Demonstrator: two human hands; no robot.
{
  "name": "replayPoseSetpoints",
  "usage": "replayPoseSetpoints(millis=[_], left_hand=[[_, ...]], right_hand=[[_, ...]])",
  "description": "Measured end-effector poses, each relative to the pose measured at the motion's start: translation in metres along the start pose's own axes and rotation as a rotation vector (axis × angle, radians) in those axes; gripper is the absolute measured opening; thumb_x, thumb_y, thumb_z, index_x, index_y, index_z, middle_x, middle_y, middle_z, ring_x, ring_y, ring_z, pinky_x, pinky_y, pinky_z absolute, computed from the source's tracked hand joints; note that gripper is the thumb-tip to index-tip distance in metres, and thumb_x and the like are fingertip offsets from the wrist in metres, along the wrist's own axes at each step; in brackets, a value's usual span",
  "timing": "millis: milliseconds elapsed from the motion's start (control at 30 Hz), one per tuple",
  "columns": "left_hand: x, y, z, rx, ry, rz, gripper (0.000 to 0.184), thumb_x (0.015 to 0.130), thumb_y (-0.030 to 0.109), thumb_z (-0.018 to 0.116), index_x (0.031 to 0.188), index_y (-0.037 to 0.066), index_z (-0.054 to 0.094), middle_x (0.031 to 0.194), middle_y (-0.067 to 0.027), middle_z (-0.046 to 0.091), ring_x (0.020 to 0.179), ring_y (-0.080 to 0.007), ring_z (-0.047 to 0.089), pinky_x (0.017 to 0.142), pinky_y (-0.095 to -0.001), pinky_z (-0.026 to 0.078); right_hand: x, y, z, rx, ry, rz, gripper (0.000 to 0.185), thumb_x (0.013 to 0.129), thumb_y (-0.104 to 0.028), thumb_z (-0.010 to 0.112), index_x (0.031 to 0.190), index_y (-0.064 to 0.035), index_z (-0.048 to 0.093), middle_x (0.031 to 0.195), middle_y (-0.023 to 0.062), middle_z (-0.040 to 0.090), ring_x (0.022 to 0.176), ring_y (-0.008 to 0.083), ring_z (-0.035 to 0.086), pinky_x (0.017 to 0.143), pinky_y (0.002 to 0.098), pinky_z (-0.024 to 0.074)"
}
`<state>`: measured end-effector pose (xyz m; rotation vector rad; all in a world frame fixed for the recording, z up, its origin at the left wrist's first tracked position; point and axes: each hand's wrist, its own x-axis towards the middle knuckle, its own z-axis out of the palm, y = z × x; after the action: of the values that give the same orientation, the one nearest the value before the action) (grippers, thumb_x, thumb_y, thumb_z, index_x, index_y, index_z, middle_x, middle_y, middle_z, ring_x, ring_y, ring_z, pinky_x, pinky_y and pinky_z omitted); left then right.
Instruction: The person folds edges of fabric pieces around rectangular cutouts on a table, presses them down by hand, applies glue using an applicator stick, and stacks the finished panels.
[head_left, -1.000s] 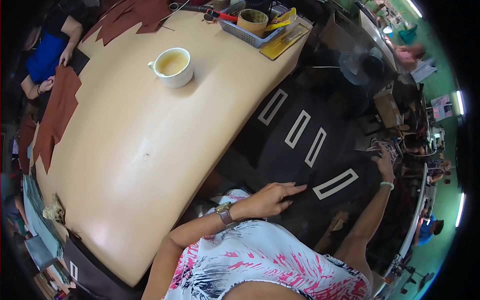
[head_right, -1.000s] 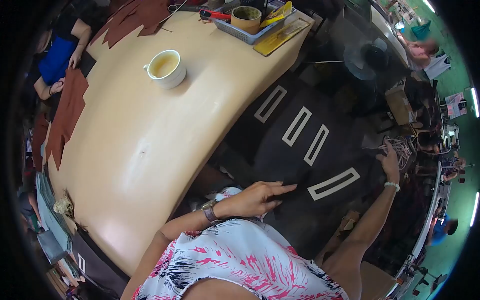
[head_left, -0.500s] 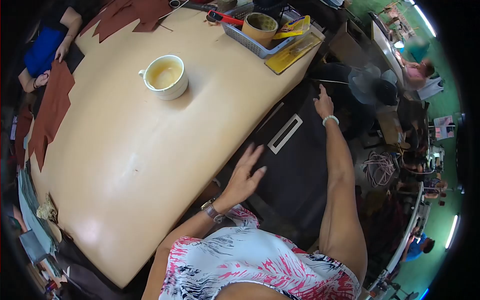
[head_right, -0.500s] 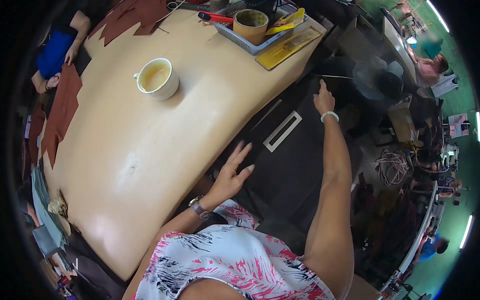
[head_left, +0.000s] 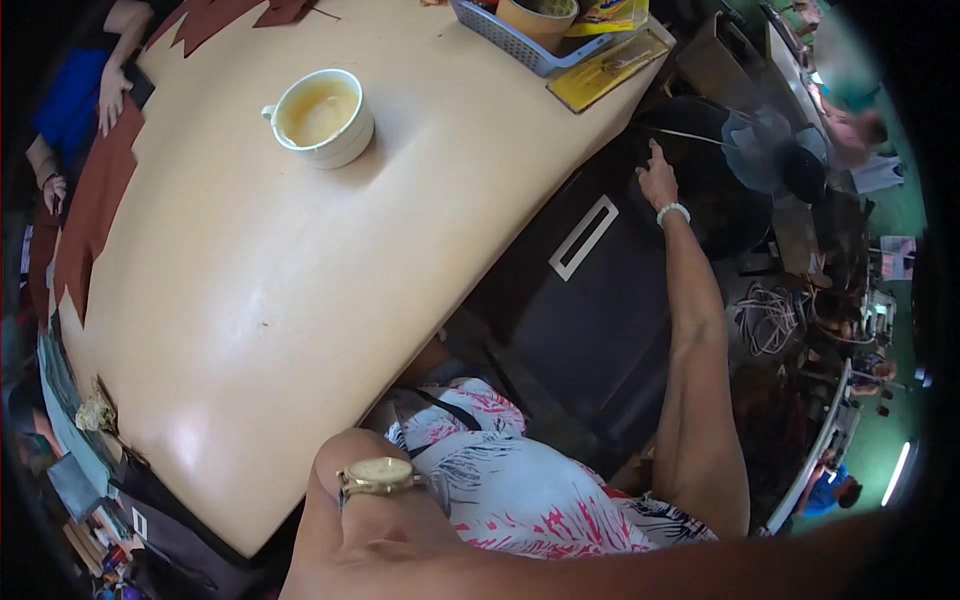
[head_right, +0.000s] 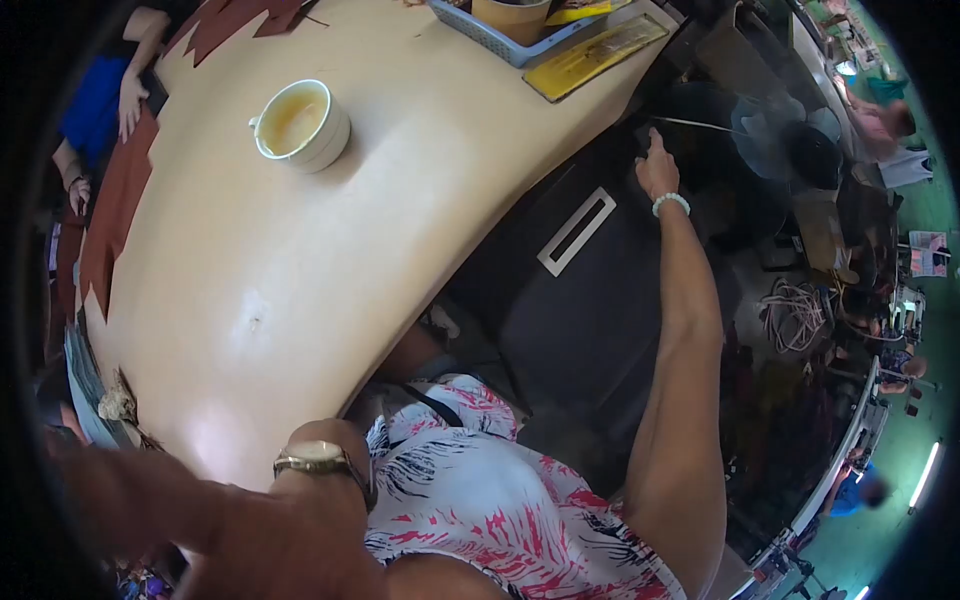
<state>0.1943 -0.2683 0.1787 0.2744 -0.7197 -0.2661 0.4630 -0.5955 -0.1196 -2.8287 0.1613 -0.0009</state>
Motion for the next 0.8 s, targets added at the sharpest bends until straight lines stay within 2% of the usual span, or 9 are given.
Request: replayPoseSetpoints(millis=[100, 200, 433, 633, 800], left_hand=[[-0.006, -0.008, 0.01, -0.022, -0.013, -0.009, 0.046, 0.088, 0.011, 0.05, 0.13, 0.0, 0.035, 0.132, -0.0228, 0.039, 0.121, -0.0309, 0.038, 0.101, -0.0388, 0.027], [-0.012, -0.02, 0.016, -0.06, -0.026, -0.015, 0.044, 0.087, 0.011, 0.05, 0.128, 0.0, 0.036, 0.13, -0.0224, 0.04, 0.119, -0.0306, 0.039, 0.1, -0.0386, 0.029], [-0.012, -0.029, 0.025, -0.055, -0.015, -0.001, 0.04, 0.087, 0.012, 0.051, 0.123, -0.001, 0.039, 0.126, -0.0216, 0.043, 0.114, -0.0297, 0.043, 0.096, -0.0381, 0.032], [-0.01, -0.035, 0.021, -0.009, -0.013, -0.007, 0.037, 0.086, 0.012, 0.051, 0.12, -0.001, 0.042, 0.122, -0.021, 0.046, 0.11, -0.029, 0.046, 0.093, -0.0377, 0.035], [-0.01, -0.034, 0.019, 0.056, -0.01, -0.002, 0.034, 0.086, 0.012, 0.051, 0.116, -0.001, 0.044, 0.12, -0.0204, 0.048, 0.106, -0.0284, 0.048, 0.091, -0.0373, 0.037]], right_hand=[[-0.005, -0.013, -0.01, 0.038, -0.064, 0.043, 0.065, 0.08, -0.008, 0.059, 0.138, -0.0111, 0.031, 0.117, 0.0253, 0.056, 0.114, 0.0386, 0.05, 0.096, 0.0424, 0.039], [0.001, 0.002, -0.001, 0.024, -0.003, -0.035, 0.065, 0.079, -0.012, 0.059, 0.137, -0.013, 0.031, 0.111, 0.0235, 0.059, 0.105, 0.0398, 0.055, 0.09, 0.045, 0.0432], [0.003, 0.002, -0.002, 0.023, -0.011, -0.032, 0.064, 0.079, -0.012, 0.058, 0.137, -0.0109, 0.031, 0.116, 0.0224, 0.057, 0.108, 0.0395, 0.053, 0.093, 0.0447, 0.0415], [0.018, -0.014, -0.006, 0.085, -0.01, 0.028, 0.065, 0.078, -0.007, 0.057, 0.137, -0.0086, 0.032, 0.118, 0.0253, 0.055, 0.112, 0.0381, 0.051, 0.096, 0.0414, 0.0397], [0.043, -0.013, 0.013, 0.121, 0.14, 0.033, 0.062, 0.078, -0.013, 0.053, 0.136, -0.0082, 0.031, 0.114, 0.0231, 0.058, 0.107, 0.0388, 0.055, 0.093, 0.0431, 0.0416]])
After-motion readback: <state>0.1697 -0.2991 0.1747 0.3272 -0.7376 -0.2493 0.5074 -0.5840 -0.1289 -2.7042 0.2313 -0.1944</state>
